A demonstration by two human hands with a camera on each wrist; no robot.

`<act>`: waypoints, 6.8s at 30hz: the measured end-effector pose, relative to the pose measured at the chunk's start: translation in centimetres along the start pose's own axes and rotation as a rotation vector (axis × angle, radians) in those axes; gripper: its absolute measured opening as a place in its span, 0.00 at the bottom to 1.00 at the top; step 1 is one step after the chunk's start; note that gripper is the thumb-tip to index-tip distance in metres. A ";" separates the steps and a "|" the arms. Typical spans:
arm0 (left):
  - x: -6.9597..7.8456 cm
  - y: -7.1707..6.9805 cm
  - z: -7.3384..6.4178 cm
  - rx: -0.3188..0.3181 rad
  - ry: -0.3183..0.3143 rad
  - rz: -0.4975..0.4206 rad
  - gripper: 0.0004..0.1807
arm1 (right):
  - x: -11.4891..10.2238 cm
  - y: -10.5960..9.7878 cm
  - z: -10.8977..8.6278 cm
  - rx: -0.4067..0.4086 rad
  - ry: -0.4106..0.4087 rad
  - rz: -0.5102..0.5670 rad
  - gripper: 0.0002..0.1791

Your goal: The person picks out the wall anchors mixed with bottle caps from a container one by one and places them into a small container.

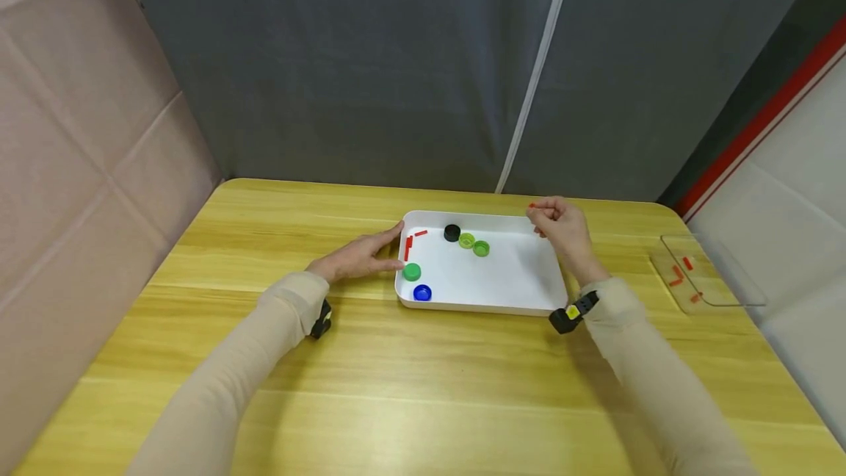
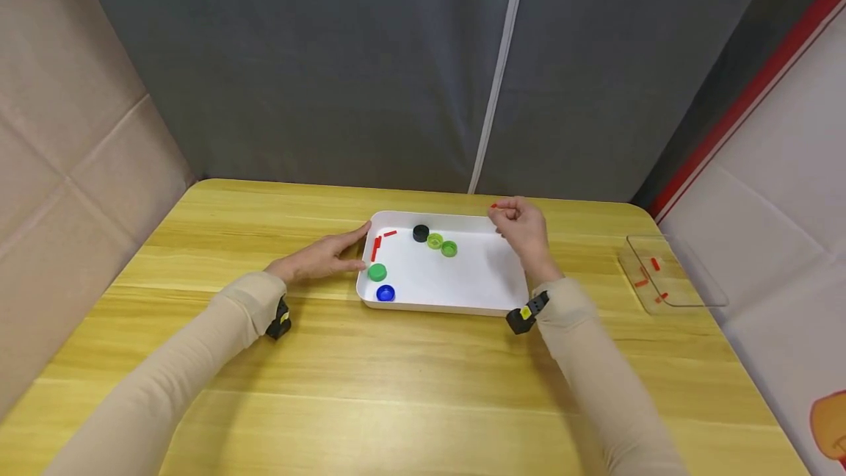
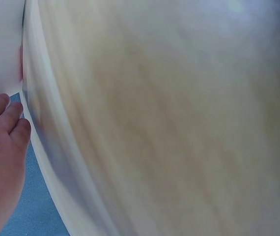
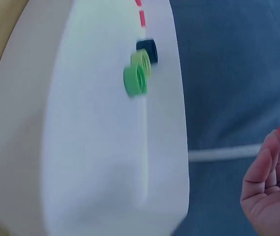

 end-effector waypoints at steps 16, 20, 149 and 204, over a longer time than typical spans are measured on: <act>0.0 0.0 0.0 0.008 0.006 -0.015 0.48 | 3.0 -15.5 -2.9 0.316 -0.002 0.113 0.05; 0.0 0.2 0.1 0.004 0.001 -0.010 0.49 | 3.8 -18.6 -3.7 0.385 0.020 0.089 0.05; -0.2 -0.3 -0.3 -0.004 0.004 0.027 0.48 | 2.4 16.0 -1.1 -0.277 -0.013 -0.197 0.12; -0.3 -0.3 0.0 0.029 0.048 0.041 0.49 | 3.6 21.9 -1.6 -0.440 0.025 -0.472 0.11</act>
Point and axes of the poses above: each hand's wrist, its own z-axis towards the middle knuckle, its own y-axis out of the palm, x = y × z, the point moved 9 cm from there along z, towards the middle knuckle, and after that the axes turned 12 degrees about z, right-handed, at the moved point
